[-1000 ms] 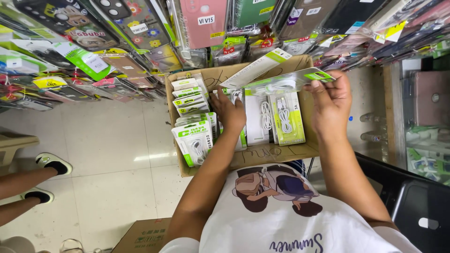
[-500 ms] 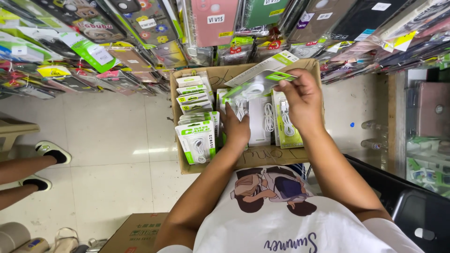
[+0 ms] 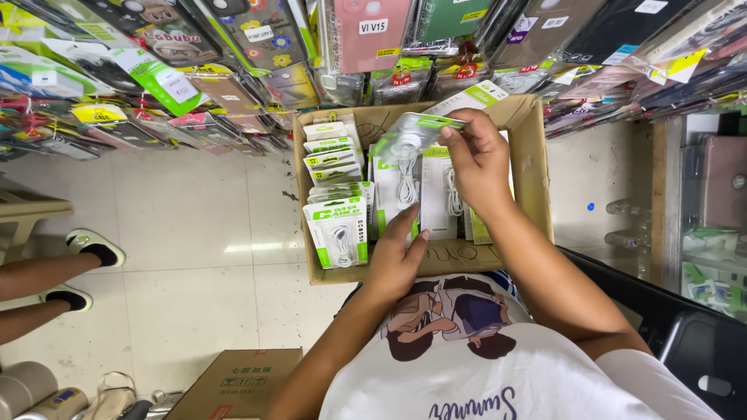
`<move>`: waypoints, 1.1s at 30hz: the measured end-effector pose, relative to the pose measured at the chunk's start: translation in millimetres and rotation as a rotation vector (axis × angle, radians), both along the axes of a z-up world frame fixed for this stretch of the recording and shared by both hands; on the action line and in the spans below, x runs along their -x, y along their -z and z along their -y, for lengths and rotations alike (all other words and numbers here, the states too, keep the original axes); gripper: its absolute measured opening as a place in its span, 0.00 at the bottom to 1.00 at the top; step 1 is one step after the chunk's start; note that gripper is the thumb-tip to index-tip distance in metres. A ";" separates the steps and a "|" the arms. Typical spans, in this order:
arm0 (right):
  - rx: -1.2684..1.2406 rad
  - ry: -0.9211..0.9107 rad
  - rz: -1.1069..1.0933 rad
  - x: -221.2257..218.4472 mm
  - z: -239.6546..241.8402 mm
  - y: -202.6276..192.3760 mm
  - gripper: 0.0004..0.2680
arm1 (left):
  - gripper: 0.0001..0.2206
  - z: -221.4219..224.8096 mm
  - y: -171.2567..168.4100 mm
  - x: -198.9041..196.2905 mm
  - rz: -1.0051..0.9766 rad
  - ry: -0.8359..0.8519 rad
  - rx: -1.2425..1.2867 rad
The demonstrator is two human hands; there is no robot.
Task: The recorder is sorting and inspecting packaged USB data cables inside a cardboard box on the floor of a store.
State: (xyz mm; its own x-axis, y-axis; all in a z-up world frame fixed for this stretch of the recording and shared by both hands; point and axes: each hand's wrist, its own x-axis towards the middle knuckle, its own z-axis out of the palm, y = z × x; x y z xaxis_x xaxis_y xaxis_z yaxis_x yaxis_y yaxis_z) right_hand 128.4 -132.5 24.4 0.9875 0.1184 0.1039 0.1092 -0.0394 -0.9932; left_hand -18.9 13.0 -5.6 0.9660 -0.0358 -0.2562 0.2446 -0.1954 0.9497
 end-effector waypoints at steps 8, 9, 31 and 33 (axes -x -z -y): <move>-0.032 0.071 -0.019 20.4 40.6 13.4 0.06 | 0.27 -33.3 7.8 43.9 0.855 -0.136 -0.669; -0.041 0.093 -0.049 22.5 48.0 15.7 0.06 | 0.35 -36.4 3.0 43.4 1.031 -0.400 -0.809; -0.194 0.139 -0.053 36.1 151.2 38.6 0.06 | 0.56 -33.9 14.3 46.0 0.585 -0.690 -0.861; -0.193 0.125 -0.091 37.3 155.5 46.0 0.07 | 0.49 -20.8 22.7 54.5 0.703 -0.723 -1.019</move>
